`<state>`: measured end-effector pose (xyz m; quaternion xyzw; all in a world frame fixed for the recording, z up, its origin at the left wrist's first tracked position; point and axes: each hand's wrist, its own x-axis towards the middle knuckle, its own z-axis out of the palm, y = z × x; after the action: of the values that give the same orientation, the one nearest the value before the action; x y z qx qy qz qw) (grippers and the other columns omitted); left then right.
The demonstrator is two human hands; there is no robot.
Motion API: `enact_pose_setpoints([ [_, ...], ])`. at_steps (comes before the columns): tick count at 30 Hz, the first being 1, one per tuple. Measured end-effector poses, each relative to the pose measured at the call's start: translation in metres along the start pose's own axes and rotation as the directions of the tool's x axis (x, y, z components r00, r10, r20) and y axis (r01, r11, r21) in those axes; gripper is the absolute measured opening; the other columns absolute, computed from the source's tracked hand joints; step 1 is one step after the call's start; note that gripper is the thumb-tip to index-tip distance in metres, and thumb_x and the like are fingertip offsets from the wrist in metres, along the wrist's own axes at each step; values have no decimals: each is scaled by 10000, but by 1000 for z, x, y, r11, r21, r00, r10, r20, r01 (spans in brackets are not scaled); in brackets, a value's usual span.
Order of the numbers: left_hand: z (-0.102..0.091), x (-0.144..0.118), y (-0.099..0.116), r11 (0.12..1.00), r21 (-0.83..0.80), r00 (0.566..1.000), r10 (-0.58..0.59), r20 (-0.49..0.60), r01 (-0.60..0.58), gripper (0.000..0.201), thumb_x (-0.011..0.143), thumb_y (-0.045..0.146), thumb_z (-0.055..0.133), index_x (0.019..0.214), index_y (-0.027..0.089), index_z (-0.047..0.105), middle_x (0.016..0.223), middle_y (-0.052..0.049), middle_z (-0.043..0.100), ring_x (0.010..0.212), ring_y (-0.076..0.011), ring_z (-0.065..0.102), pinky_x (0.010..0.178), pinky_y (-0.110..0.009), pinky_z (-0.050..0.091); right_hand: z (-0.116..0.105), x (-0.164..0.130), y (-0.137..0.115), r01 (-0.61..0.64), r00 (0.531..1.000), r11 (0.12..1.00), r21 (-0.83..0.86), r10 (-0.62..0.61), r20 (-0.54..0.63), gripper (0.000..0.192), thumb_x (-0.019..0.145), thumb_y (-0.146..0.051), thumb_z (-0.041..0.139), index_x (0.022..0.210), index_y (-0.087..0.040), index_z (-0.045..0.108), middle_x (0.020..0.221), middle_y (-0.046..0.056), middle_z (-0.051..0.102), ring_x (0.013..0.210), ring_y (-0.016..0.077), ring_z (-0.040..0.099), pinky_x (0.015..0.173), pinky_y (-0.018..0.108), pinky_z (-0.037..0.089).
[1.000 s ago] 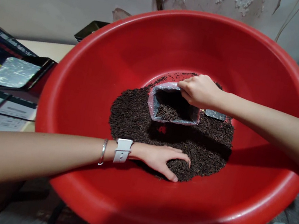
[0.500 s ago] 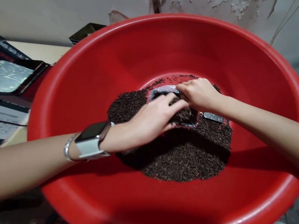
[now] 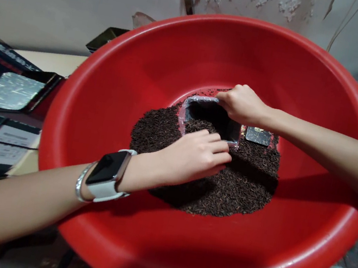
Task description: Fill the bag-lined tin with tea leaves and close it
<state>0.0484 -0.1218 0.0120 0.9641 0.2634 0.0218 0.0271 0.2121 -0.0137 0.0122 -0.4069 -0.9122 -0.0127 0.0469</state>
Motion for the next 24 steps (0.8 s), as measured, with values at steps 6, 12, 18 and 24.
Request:
enact_pose_setpoints([
  [6, 32, -3, -2, 974, -191, 944, 173, 279, -122, 225, 906, 284, 604, 1094, 172, 652, 1016, -89, 682, 926, -223, 640, 827, -312, 468, 4, 4, 14, 40, 994, 988, 151, -55, 94, 212, 888, -194, 459, 879, -144, 665, 769, 95, 621, 708, 176, 494, 684, 333, 348],
  [12, 58, -13, 7, 964, -185, 775, -30, 632, 189, 789, 844, 509, 651, 1474, 126, 367, 1474, -265, 396, 1277, -432, 477, 971, -494, 453, -9, -3, 3, 10, 999, 996, 92, -13, 29, 260, 915, -249, 459, 1072, -124, 625, 977, 117, 626, 865, 192, 528, 743, 326, 359],
  [18, 47, -17, 3, 910, -211, 670, -91, 736, 356, 671, 885, 421, 626, 1466, 166, 406, 1538, -185, 343, 1303, -366, 481, 1051, -424, 422, -41, -40, -67, 383, 901, 895, 228, -417, 124, 345, 968, -325, 379, 1100, -135, 635, 971, 100, 648, 861, 181, 579, 760, 326, 406],
  [24, 40, -9, 6, 964, -48, 560, -111, 821, 261, 689, 897, 424, 613, 1466, 108, 386, 1523, -224, 352, 1261, -361, 524, 1020, -422, 451, 27, -80, -93, 301, 707, 952, 48, -257, 659, 626, 852, -416, 639, 1394, -143, 485, 1273, 204, 600, 1029, 280, 651, 797, 370, 508],
])
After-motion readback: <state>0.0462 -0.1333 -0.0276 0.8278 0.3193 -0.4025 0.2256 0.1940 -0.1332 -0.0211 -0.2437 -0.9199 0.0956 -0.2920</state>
